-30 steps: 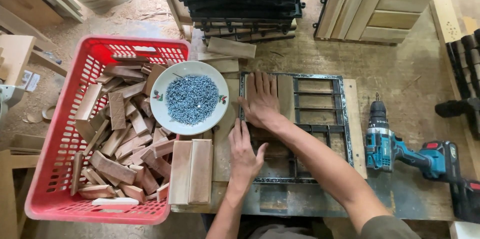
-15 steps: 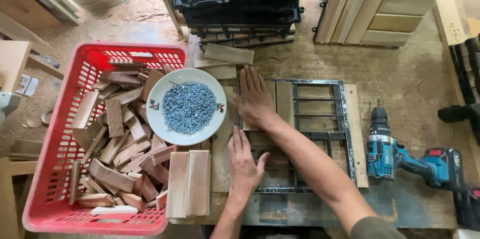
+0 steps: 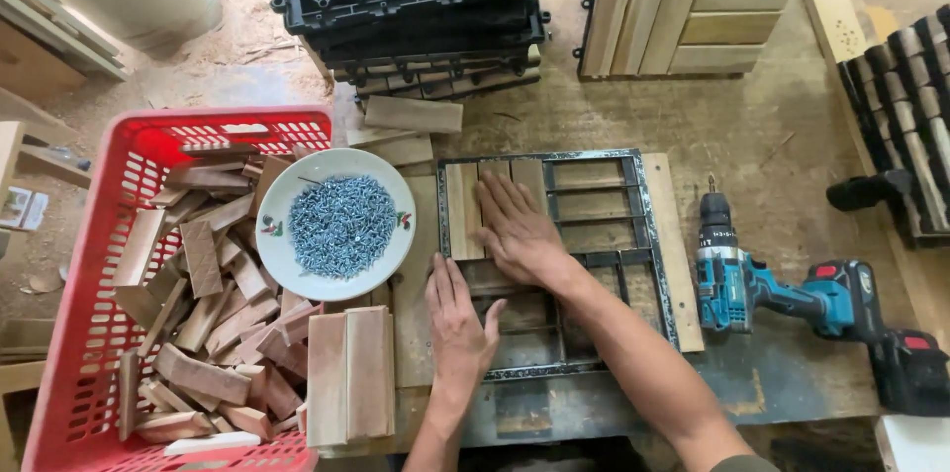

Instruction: Assembling wooden floor tiles by manually placing wooden slats into a frame and then attaching a plastic backing grid.

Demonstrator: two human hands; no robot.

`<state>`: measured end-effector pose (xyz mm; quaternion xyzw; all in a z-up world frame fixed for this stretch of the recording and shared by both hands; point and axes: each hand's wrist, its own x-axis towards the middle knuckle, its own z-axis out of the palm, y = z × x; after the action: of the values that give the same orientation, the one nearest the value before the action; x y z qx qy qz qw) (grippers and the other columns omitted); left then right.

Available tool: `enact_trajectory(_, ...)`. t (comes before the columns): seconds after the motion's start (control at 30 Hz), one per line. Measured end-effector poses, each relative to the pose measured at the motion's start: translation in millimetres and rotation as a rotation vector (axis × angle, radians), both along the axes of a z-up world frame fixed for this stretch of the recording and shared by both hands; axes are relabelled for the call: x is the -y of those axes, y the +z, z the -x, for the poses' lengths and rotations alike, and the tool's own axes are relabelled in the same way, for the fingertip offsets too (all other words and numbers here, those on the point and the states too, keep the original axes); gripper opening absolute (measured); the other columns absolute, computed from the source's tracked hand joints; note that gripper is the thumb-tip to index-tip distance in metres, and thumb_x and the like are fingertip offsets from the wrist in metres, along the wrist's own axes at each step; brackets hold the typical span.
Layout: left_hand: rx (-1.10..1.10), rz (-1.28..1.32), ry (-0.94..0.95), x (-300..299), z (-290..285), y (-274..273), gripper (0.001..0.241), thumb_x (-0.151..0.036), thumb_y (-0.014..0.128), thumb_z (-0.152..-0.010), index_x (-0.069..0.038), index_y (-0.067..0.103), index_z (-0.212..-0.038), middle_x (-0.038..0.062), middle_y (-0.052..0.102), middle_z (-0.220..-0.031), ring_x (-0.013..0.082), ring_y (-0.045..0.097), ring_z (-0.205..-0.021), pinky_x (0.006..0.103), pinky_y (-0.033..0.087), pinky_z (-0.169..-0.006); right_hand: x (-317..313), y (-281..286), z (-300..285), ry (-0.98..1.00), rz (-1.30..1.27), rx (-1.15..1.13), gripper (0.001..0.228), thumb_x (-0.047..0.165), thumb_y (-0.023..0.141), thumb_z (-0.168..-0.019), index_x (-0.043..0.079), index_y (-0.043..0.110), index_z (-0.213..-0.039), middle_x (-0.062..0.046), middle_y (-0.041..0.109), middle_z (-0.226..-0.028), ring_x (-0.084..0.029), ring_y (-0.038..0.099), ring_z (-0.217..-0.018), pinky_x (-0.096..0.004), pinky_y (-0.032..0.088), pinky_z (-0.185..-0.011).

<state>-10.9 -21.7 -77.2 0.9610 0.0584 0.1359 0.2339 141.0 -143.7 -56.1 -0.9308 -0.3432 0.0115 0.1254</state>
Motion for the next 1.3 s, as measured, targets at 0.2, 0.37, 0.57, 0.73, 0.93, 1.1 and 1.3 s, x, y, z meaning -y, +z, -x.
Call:
enact_trajectory(0.2, -0.042, -0.14, -0.004, 2.3, 1.0, 0.5, 0.11, -0.066, 0.063, -0.091, 0.006, 0.018, -0.161, 0.026, 0.016, -0.169, 0.0372, 0.02, -0.156, 0.0455, 0.022, -0.126, 39.6, -31.5, -11.2, -0.087, -0.01, 0.17, 0.074, 0.048, 0.028, -0.109, 0.004, 0.008, -0.164, -0.015, 0.005, -0.173, -0.031, 0.003, -0.16, -0.046, 0.009, -0.129)
enact_trajectory(0.37, -0.117, -0.318, -0.137, 6.7, -6.4, 18.4, 0.106, -0.071, 0.044, -0.095, -0.01, -0.011, -0.162, 0.016, -0.024, -0.169, 0.0315, -0.018, -0.156, 0.0512, -0.002, -0.125, 50.3, 8.3, 25.3, -0.076, -0.027, -0.141, 0.073, 0.045, 0.026, -0.107, 0.004, 0.001, -0.163, -0.014, -0.005, -0.172, -0.027, -0.006, -0.159, -0.044, -0.001, -0.128)
enact_trajectory(0.57, -0.551, -0.255, -0.209, 8.9, -15.1, 63.3, 0.095, -0.07, 0.039, -0.1, -0.013, -0.001, -0.164, 0.016, -0.012, -0.168, 0.0366, -0.011, -0.155, 0.0571, -0.001, -0.125, 49.5, -5.7, 36.7, -0.047, -0.125, 0.063, 0.068, 0.043, 0.041, -0.106, 0.006, 0.026, -0.161, -0.014, 0.023, -0.169, -0.031, 0.019, -0.156, -0.045, 0.018, -0.126)
enact_trajectory(0.73, -0.402, -0.179, -0.216, 13.9, -33.6, 55.2, 0.102, -0.068, 0.057, -0.092, -0.009, 0.016, -0.165, 0.019, 0.008, -0.172, 0.049, 0.003, -0.155, 0.0661, 0.01, -0.122, 55.4, -14.0, 31.2, -0.077, -0.207, 0.074, 0.061, 0.042, 0.043, -0.105, 0.016, 0.038, -0.161, -0.006, 0.035, -0.167, -0.031, 0.032, -0.152, -0.045, 0.03, -0.121)
enact_trajectory(0.93, -0.384, -0.136, -0.164, 5.1, -76.4, 55.2, 0.111, -0.059, 0.073, -0.082, -0.009, 0.017, -0.164, 0.019, 0.015, -0.171, 0.043, 0.009, -0.157, 0.0692, 0.018, -0.121, 35.6, -2.3, 35.2, -0.312, -0.438, 0.114, 0.078, 0.04, 0.058, -0.1, 0.0, 0.031, -0.161, -0.025, 0.033, -0.164, -0.043, 0.031, -0.15, -0.051, 0.029, -0.121)
enact_trajectory(1.1, -0.359, -0.132, -0.047, 15.5, -93.7, 35.5, 0.126, -0.062, 0.085, -0.062, -0.016, 0.025, -0.163, 0.017, 0.014, -0.171, 0.0428, 0.013, -0.156, 0.0695, 0.029, -0.114, 33.7, 3.7, 34.0, -0.345, -0.399, 0.03, 0.064, 0.041, 0.05, -0.103, 0.001, 0.047, -0.153, -0.023, 0.044, -0.159, -0.04, 0.038, -0.148, -0.048, 0.03, -0.121)
enact_trajectory(1.3, -0.311, -0.173, -0.04, 11.7, -93.7, 35.9, 0.11, -0.055, 0.085, -0.066, -0.025, 0.036, -0.16, 0.011, 0.014, -0.172, 0.0393, 0.014, -0.154, 0.0654, 0.034, -0.109, 43.1, 22.5, 31.1, -0.364, -0.358, -0.066, 0.059, 0.037, 0.06, -0.096, 0.011, 0.054, -0.149, -0.017, 0.047, -0.157, -0.037, 0.041, -0.146, -0.048, 0.034, -0.119)
